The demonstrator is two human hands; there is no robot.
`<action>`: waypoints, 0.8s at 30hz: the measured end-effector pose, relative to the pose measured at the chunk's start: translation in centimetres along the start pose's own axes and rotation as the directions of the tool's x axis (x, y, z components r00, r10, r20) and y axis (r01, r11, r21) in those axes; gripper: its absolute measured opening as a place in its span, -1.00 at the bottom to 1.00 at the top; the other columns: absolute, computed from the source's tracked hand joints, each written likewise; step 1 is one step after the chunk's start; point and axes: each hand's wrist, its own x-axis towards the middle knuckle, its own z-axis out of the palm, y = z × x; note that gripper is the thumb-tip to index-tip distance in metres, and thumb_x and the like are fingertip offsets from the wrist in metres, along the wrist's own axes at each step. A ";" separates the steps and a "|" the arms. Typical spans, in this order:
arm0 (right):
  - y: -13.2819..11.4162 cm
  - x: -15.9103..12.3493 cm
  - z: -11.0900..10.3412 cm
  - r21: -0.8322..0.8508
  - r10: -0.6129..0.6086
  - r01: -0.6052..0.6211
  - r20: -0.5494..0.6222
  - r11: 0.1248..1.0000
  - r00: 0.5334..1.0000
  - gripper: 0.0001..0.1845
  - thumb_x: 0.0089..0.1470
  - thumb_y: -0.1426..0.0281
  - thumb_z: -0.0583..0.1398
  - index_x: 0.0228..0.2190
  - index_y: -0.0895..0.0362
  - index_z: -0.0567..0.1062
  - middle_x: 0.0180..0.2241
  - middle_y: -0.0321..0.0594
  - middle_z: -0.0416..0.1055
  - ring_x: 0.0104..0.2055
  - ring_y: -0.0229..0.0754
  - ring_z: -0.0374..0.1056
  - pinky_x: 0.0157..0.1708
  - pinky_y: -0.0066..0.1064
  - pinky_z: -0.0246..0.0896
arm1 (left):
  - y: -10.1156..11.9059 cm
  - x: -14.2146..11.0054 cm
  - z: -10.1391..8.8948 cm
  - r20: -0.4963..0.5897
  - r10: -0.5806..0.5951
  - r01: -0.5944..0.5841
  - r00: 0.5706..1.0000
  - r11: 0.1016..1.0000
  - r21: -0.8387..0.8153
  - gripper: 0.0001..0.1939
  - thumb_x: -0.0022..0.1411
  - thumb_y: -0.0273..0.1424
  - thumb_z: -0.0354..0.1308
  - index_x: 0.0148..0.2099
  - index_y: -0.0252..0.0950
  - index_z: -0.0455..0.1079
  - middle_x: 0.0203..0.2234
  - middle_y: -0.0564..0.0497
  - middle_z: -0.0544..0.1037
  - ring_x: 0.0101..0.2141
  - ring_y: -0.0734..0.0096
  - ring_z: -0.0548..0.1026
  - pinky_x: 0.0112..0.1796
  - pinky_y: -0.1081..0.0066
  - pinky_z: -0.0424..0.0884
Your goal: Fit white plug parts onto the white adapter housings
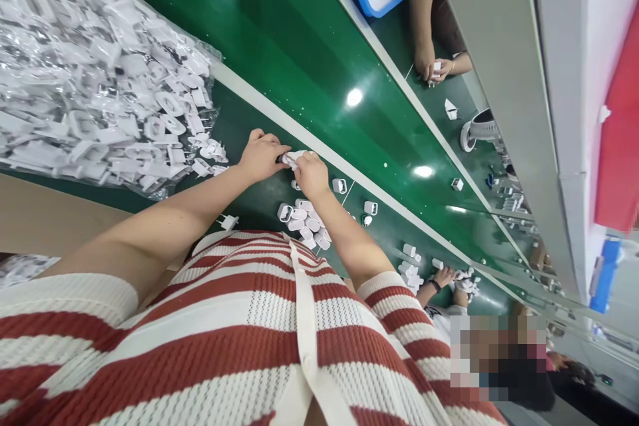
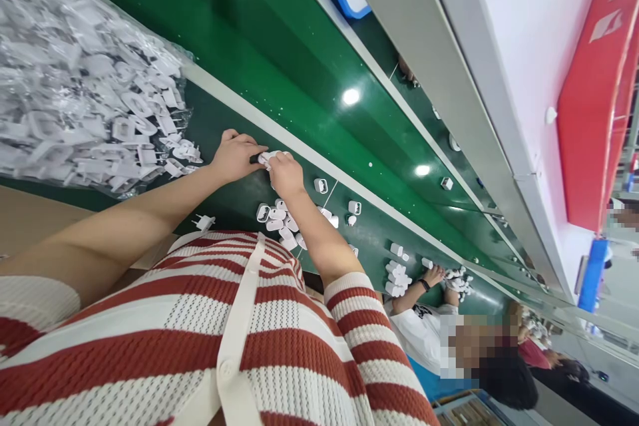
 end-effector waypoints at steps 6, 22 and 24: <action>-2.3 0.7 0.6 -0.070 0.106 -0.105 0.017 0.992 0.994 -0.62 0.29 0.57 0.05 0.05 0.22 0.52 -0.04 0.08 0.46 0.03 0.04 0.34 -0.06 -0.25 0.28 | 0.0 -0.4 -0.1 0.016 0.045 -0.045 0.999 0.999 0.001 -0.58 0.34 -0.30 0.17 0.18 -0.29 0.53 -0.10 -0.19 0.64 0.03 0.04 0.44 0.16 -0.04 0.06; -8.4 -5.7 3.4 0.343 -0.337 0.277 0.131 0.898 0.932 -0.70 0.36 0.49 0.08 -0.03 0.09 0.57 -0.09 -0.05 0.52 0.01 -0.01 0.38 0.08 -0.21 0.31 | -4.4 10.4 -7.6 -0.113 -0.250 0.262 0.962 0.959 0.107 -0.33 0.32 0.08 0.12 0.16 -0.39 0.54 -0.02 -0.15 0.62 0.10 0.17 0.34 0.11 0.06 0.05; -10.2 -5.1 4.0 0.372 -0.464 0.368 0.216 0.853 0.859 -0.73 0.30 0.51 0.14 -0.06 0.04 0.55 -0.11 -0.13 0.52 0.01 -0.07 0.38 0.03 -0.28 0.34 | -6.2 12.0 -8.6 -0.149 -0.307 0.323 0.940 0.942 0.094 -0.11 0.31 0.30 -0.09 0.13 -0.42 0.53 -0.05 -0.12 0.64 0.14 0.19 0.30 0.07 0.09 0.04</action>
